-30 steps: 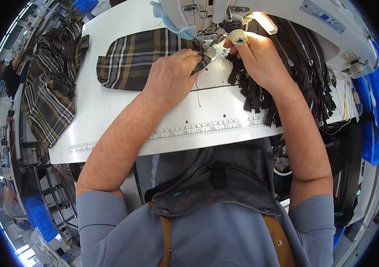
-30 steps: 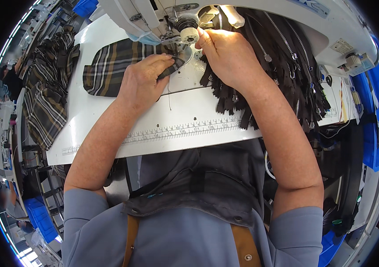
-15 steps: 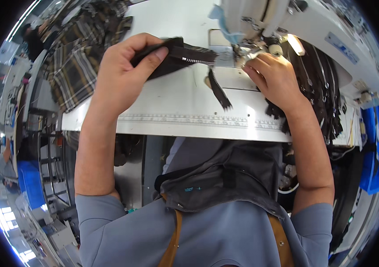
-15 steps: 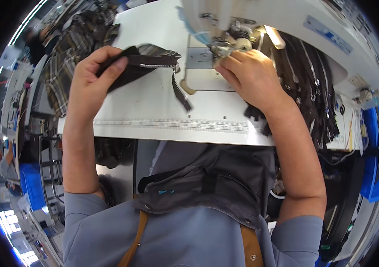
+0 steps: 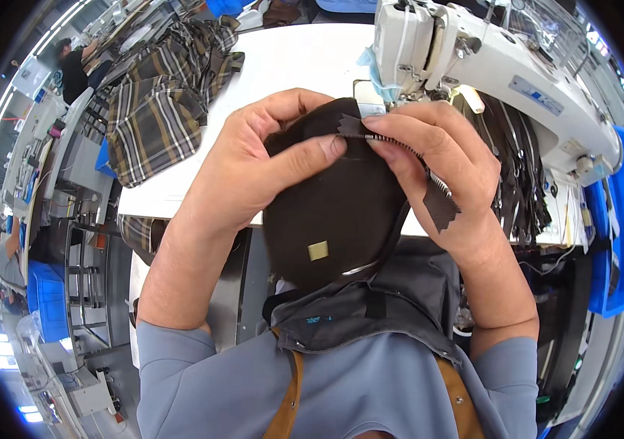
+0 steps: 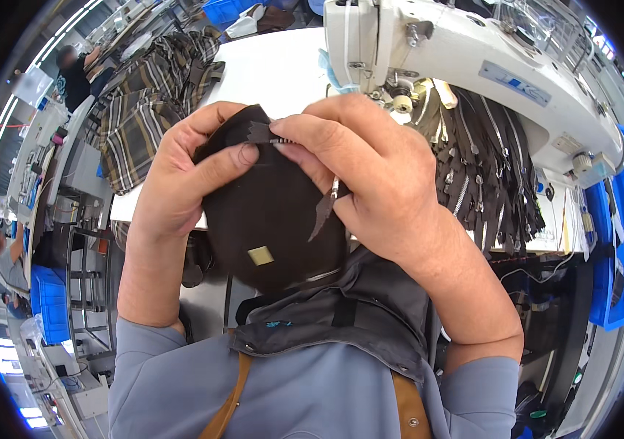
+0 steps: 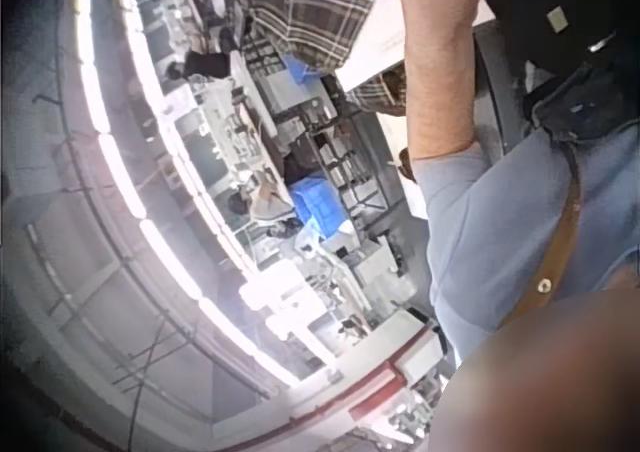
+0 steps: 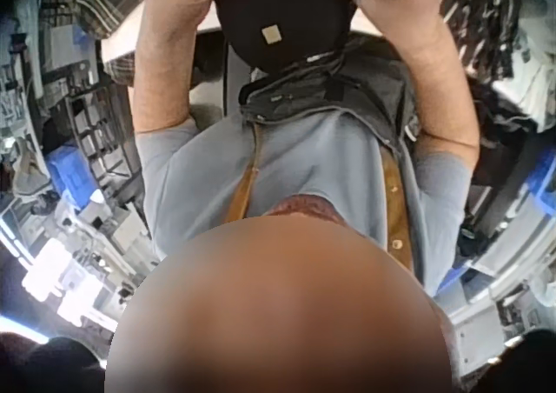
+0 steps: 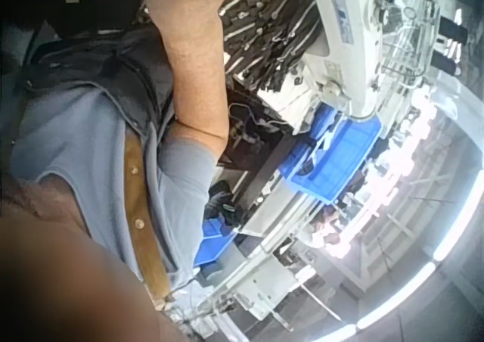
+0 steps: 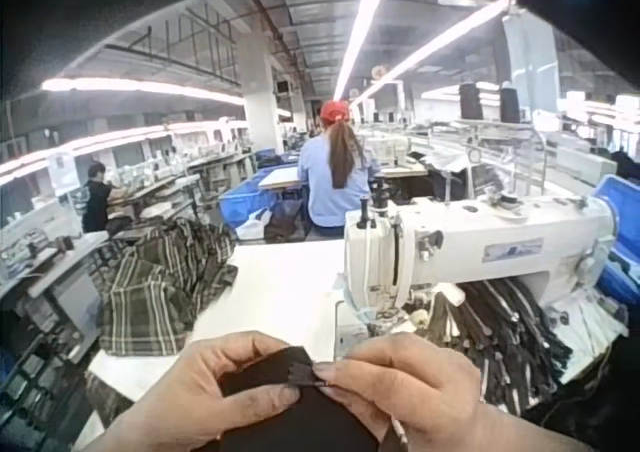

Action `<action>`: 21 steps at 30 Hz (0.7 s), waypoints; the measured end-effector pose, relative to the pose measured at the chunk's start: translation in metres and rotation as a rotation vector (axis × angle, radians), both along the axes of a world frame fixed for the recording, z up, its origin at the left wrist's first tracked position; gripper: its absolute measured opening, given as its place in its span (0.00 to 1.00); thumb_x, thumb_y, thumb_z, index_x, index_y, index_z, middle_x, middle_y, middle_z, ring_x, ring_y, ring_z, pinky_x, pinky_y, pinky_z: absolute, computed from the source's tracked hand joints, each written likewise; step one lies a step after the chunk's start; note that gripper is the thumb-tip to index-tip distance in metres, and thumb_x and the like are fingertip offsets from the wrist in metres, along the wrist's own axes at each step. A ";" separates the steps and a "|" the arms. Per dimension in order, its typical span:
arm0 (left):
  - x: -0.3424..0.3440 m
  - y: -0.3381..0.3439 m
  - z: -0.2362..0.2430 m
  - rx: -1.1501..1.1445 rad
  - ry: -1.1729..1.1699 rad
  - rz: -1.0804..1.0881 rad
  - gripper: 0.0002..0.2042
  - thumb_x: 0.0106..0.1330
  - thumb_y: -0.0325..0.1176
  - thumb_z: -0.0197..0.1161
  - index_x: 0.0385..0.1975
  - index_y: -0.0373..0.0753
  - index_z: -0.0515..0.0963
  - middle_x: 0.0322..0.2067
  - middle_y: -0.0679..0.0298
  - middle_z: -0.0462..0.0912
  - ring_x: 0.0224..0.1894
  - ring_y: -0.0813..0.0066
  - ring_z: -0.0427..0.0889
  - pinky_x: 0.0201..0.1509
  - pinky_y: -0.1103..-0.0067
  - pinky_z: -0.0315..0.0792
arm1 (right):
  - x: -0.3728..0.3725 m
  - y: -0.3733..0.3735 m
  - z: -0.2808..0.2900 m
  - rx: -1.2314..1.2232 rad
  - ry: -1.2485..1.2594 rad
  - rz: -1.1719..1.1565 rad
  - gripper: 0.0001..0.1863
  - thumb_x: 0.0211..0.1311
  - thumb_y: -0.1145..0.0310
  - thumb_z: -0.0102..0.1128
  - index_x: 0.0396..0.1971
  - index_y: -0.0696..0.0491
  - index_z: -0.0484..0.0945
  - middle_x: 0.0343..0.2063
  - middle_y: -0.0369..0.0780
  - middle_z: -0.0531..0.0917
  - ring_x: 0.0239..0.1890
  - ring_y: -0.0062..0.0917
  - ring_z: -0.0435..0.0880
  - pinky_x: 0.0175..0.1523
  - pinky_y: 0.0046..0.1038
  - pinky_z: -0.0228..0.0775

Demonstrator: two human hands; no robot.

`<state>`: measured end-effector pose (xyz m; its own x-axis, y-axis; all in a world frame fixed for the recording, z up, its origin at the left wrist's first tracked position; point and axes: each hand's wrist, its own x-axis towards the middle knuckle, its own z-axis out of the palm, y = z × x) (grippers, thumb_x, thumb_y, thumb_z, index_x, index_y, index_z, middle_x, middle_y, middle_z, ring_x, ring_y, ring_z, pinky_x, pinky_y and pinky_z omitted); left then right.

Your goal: Sewing a zipper onto a plaid fabric pouch using an industrial sewing machine.

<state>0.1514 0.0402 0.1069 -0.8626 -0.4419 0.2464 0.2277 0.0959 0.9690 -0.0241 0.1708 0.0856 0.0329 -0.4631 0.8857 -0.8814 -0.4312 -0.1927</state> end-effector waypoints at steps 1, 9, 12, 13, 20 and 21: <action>0.000 0.001 -0.002 -0.053 -0.017 -0.005 0.10 0.66 0.29 0.69 0.44 0.34 0.82 0.37 0.68 0.86 0.38 0.85 0.81 0.46 0.85 0.76 | 0.000 0.000 0.001 -0.023 0.034 -0.016 0.17 0.47 0.80 0.74 0.40 0.56 0.83 0.38 0.41 0.83 0.29 0.29 0.84 0.30 0.27 0.76; -0.021 0.017 -0.024 0.334 0.059 0.094 0.09 0.66 0.31 0.71 0.38 0.32 0.82 0.30 0.66 0.86 0.31 0.83 0.82 0.36 0.86 0.76 | -0.009 0.002 -0.005 -0.032 0.059 -0.088 0.10 0.50 0.76 0.71 0.35 0.56 0.83 0.32 0.40 0.83 0.31 0.29 0.85 0.31 0.28 0.77; -0.023 0.031 -0.033 0.055 0.050 0.286 0.09 0.66 0.31 0.70 0.38 0.31 0.82 0.30 0.65 0.87 0.31 0.83 0.83 0.36 0.85 0.76 | -0.010 0.001 -0.008 0.022 -0.090 -0.075 0.07 0.54 0.75 0.69 0.34 0.57 0.83 0.29 0.40 0.83 0.31 0.30 0.84 0.37 0.26 0.76; -0.023 0.032 -0.036 -0.552 0.047 0.484 0.09 0.61 0.26 0.71 0.38 0.32 0.83 0.26 0.65 0.85 0.27 0.80 0.82 0.33 0.82 0.76 | -0.007 0.001 -0.011 0.134 -0.339 -0.011 0.06 0.56 0.75 0.69 0.34 0.58 0.83 0.28 0.38 0.83 0.31 0.26 0.83 0.37 0.24 0.75; -0.013 0.011 -0.025 -1.205 0.050 0.373 0.17 0.53 0.26 0.73 0.44 0.43 0.84 0.20 0.69 0.77 0.18 0.78 0.72 0.24 0.81 0.64 | -0.013 0.007 -0.018 0.569 -0.933 0.193 0.08 0.64 0.70 0.66 0.37 0.59 0.85 0.29 0.36 0.84 0.34 0.16 0.79 0.40 0.22 0.72; -0.010 0.012 -0.022 -1.005 -0.063 0.381 0.16 0.57 0.27 0.72 0.46 0.42 0.83 0.23 0.70 0.81 0.20 0.84 0.73 0.26 0.83 0.65 | -0.016 0.007 -0.017 0.545 -0.768 0.218 0.08 0.64 0.70 0.67 0.37 0.59 0.85 0.29 0.36 0.84 0.33 0.16 0.80 0.39 0.22 0.71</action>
